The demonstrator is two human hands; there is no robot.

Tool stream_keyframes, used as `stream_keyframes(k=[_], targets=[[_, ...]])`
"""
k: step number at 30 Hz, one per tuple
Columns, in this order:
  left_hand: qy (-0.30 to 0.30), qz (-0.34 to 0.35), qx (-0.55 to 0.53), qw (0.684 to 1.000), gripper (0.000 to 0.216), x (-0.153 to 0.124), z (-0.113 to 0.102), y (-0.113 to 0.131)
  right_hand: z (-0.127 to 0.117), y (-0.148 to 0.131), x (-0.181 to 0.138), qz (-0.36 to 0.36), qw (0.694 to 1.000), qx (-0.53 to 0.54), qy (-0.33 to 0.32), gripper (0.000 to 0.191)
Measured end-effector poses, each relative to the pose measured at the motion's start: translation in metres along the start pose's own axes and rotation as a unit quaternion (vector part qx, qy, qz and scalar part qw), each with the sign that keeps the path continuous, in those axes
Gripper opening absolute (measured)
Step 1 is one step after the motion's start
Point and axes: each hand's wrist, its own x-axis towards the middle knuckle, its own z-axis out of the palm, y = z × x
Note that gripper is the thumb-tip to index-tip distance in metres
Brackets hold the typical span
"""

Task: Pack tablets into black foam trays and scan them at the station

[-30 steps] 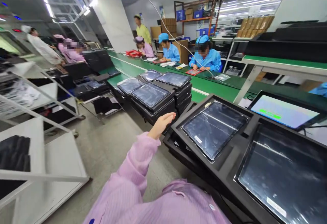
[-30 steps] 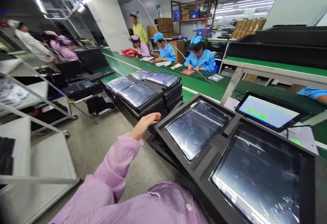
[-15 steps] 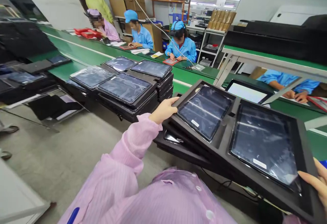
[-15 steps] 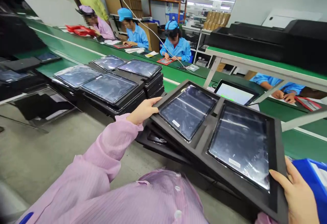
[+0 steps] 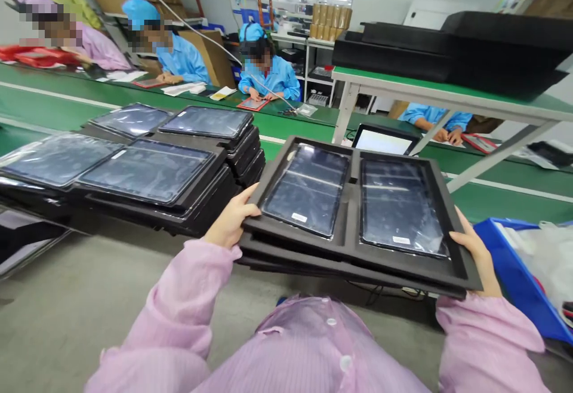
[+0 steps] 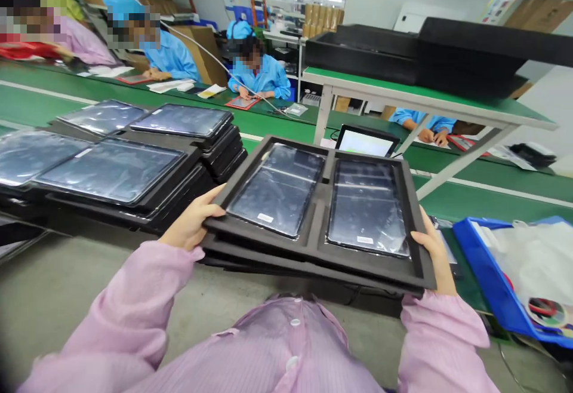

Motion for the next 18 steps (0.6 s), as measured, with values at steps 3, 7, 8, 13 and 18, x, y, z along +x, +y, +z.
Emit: stream_keyframes(k=[3,7,8,13,18], targets=[[0.059,0.003,-0.012,0.998,0.067,-0.012,-0.012,0.001,0.023,-0.018,0.010,-0.018,0.998,0.054,-0.021,0.064],[0.083,-0.010,-0.004,0.996,0.063,-0.011,-0.019,0.002,0.049,-0.026,0.027,0.003,0.998,0.039,-0.052,0.063],[0.082,-0.014,0.003,0.996,0.061,-0.010,-0.019,0.003,0.051,-0.026,0.029,0.012,0.997,0.037,-0.065,0.064],[0.094,-0.021,0.021,0.995,0.059,-0.008,-0.015,0.011,0.049,-0.034,0.037,0.015,0.997,0.051,-0.062,0.069],[0.120,0.028,0.026,0.992,0.053,-0.001,-0.012,0.022,0.055,-0.044,0.060,-0.025,0.996,0.064,-0.061,0.067]])
